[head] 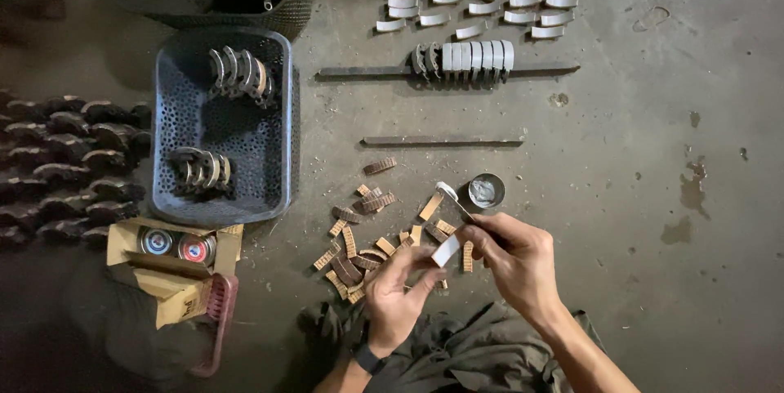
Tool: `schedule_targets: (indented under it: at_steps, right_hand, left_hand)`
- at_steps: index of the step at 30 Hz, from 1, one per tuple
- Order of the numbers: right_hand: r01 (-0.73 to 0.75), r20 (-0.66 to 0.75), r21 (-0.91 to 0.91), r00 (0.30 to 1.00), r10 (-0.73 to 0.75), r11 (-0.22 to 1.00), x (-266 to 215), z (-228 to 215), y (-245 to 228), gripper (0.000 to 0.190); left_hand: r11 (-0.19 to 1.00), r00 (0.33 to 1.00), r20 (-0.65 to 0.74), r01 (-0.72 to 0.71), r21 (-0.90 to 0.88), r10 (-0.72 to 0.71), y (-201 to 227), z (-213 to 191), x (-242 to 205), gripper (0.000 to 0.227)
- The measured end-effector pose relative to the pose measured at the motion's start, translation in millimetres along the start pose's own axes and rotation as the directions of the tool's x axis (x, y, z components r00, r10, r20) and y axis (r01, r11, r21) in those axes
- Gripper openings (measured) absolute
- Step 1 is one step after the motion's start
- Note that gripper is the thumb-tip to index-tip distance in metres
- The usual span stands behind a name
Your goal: The person sits on the floor and uses a small metal spatula to apply a white substance from a tin onto small, curved metal pieces. They pick up each piece, spread the substance on its surface, and place it onto a metal rod or into a blue basket.
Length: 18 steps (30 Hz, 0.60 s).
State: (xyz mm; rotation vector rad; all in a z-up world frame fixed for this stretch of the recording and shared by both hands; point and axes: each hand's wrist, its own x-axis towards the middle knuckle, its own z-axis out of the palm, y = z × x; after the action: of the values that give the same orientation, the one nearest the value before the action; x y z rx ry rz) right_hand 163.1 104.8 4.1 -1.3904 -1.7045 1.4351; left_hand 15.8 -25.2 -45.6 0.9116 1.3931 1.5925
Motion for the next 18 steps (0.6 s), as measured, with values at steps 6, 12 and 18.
schedule_targets:
  at_steps: [6, 12, 18]
  right_hand:
    - [-0.100, -0.017, 0.093, 0.995, 0.102, 0.991, 0.5, -4.8, -5.9, 0.020]
    - [-0.307, 0.120, 0.189, 0.950, 0.289, 0.933, -23.6, -8.8, 13.8, 0.020]
    - [-0.381, 0.269, 0.161, 0.904, 0.331, 0.910, -22.5, 6.0, 37.2, 0.029]
  left_hand:
    - [0.988, 0.995, -0.102, 0.034, 0.149, -0.019, 0.3, -9.3, 7.9, 0.030]
    - [0.898, 0.966, -0.134, -0.150, 0.415, 0.223, 16.4, -11.1, 22.8, 0.027]
    - [0.905, 0.962, -0.077, -0.217, 0.364, 0.262, 23.9, -4.4, 22.8, 0.030]
